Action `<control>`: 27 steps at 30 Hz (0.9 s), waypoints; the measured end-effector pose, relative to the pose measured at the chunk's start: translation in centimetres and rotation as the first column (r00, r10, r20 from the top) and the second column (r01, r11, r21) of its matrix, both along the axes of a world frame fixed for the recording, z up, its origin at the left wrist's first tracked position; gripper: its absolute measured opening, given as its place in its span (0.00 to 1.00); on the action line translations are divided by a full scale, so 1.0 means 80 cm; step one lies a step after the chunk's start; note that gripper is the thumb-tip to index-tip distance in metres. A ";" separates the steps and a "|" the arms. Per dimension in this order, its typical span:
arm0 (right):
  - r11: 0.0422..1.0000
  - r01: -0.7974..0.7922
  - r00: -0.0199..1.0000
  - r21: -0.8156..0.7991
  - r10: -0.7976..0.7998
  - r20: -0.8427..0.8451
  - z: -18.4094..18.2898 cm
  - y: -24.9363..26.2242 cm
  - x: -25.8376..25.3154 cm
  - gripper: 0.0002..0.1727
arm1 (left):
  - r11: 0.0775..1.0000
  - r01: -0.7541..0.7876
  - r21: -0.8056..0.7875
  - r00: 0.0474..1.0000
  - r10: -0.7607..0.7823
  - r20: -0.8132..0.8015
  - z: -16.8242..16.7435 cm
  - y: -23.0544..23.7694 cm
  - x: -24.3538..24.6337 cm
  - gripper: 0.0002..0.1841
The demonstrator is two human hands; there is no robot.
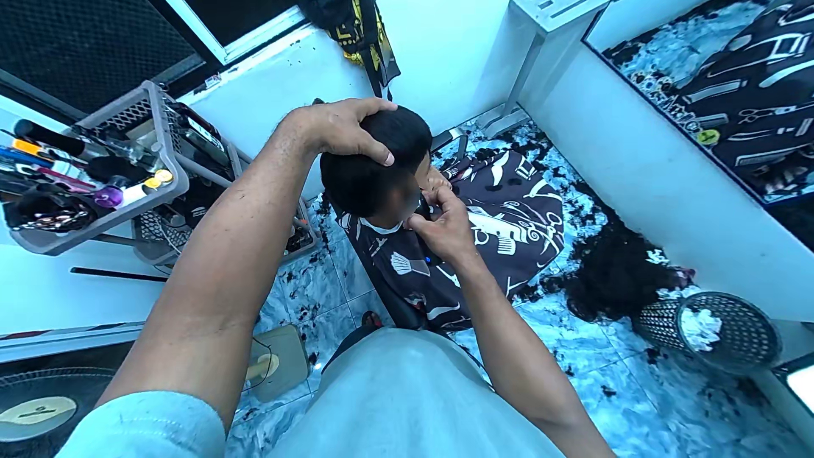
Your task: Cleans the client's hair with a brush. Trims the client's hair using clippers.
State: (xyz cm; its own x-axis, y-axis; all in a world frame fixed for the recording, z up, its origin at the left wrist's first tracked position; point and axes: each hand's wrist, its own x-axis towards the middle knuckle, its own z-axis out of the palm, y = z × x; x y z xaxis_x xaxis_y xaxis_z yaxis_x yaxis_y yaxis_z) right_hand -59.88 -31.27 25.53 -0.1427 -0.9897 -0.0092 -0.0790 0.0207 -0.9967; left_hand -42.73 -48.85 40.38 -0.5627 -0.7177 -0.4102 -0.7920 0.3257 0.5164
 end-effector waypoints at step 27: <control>1.000 0.017 0.998 -0.009 -0.017 -0.061 0.004 -0.009 0.005 0.19 | 1.000 0.015 0.000 1.000 -0.015 0.004 -0.001 -0.006 -0.002 0.51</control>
State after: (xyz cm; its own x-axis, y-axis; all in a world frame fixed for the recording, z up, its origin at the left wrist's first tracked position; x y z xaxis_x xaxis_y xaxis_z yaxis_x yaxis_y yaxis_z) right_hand -59.46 -31.99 25.89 -0.1597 -0.9871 0.0085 -0.1398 0.0141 -0.9901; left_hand -42.91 -49.33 40.32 -0.5717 -0.7091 -0.4127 -0.7890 0.3374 0.5134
